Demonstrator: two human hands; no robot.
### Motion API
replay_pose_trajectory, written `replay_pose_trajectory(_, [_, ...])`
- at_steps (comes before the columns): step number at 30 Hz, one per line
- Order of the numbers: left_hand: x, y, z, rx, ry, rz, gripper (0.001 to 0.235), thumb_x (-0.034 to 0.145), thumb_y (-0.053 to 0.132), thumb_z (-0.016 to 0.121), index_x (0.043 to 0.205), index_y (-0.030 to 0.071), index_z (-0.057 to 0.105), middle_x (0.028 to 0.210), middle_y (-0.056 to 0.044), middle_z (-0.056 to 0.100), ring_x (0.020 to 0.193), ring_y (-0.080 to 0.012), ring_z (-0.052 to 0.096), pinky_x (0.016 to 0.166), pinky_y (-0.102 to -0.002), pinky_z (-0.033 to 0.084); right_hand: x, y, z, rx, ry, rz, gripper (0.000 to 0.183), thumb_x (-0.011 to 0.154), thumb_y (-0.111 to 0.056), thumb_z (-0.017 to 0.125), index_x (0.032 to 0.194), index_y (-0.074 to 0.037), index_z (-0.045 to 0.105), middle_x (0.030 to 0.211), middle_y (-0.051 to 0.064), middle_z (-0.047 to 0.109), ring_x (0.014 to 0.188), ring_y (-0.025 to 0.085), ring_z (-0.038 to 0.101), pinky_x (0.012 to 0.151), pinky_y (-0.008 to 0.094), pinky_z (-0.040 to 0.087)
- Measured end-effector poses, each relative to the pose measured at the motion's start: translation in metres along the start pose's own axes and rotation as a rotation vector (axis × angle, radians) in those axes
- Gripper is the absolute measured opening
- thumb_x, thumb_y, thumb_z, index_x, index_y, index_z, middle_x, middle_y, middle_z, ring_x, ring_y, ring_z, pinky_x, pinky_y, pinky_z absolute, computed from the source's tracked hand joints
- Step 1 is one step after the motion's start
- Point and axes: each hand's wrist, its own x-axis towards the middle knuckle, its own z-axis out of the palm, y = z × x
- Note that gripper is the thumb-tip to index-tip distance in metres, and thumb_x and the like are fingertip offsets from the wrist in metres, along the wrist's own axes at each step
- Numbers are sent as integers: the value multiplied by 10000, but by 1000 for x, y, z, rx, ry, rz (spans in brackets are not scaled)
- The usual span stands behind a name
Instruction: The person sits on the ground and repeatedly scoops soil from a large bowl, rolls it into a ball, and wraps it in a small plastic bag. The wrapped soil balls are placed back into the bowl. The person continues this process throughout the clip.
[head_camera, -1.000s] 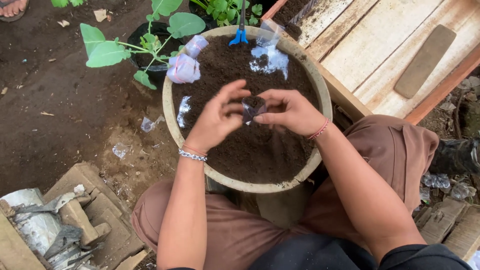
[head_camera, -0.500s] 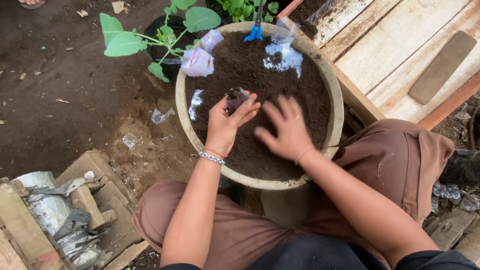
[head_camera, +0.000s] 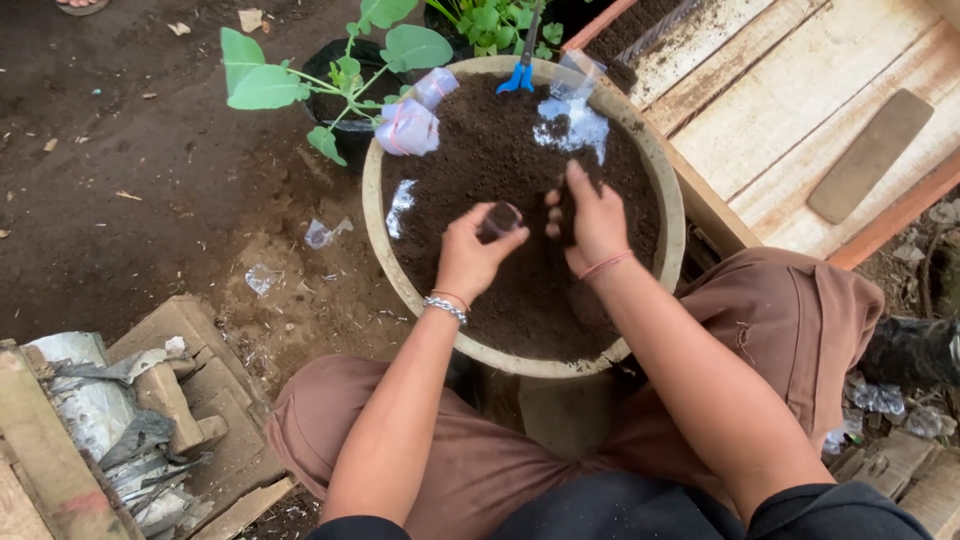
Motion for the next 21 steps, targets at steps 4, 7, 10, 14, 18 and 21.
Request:
replay_pose_trajectory(4, [-6,10,11,-23,-127,-72,347,644,165,761,965,137,634,839,-86,658,816,-153,623,735,-279,514,-17,-36,25,332,-93,21,163,765,-190,621,725,-44,560,665,94,596,575,177,617,463,238,495])
replay_pose_trajectory(7, [-10,20,15,-123,-191,-137,211,763,101,632,973,79,625,853,-113,651,784,-157,626,735,-294,526,-20,-45,34,329,-186,-73,183,748,-204,637,729,-28,590,663,133,587,517,192,561,427,255,455])
replay_pose_trajectory(10, [-13,35,14,-69,-269,-110,352,686,181,722,1005,81,613,901,-117,646,851,-141,593,757,-296,513,-16,-44,36,97,-215,-163,210,779,-248,631,735,-56,559,555,47,427,386,126,408,315,218,344])
replay_pose_trajectory(14, [-11,28,13,-41,-312,-124,381,709,138,691,1052,20,574,912,-159,636,848,-206,619,719,-313,535,-21,-43,40,-23,-247,-322,220,787,-196,642,687,-10,582,441,78,418,336,150,445,318,238,396])
replay_pose_trajectory(18, [-10,32,12,-44,-289,-81,284,730,131,673,989,30,616,899,-154,645,862,-200,609,695,-326,530,-24,-44,36,-307,-283,-594,142,818,-221,631,788,-84,652,625,21,587,534,56,496,527,210,463])
replay_pose_trajectory(21, [-8,27,12,-204,-326,-119,448,638,96,746,1040,-6,579,913,-144,638,843,-162,606,754,-320,524,-29,-44,38,-348,-307,-731,135,850,-188,588,804,-78,653,740,4,603,592,37,484,611,180,446])
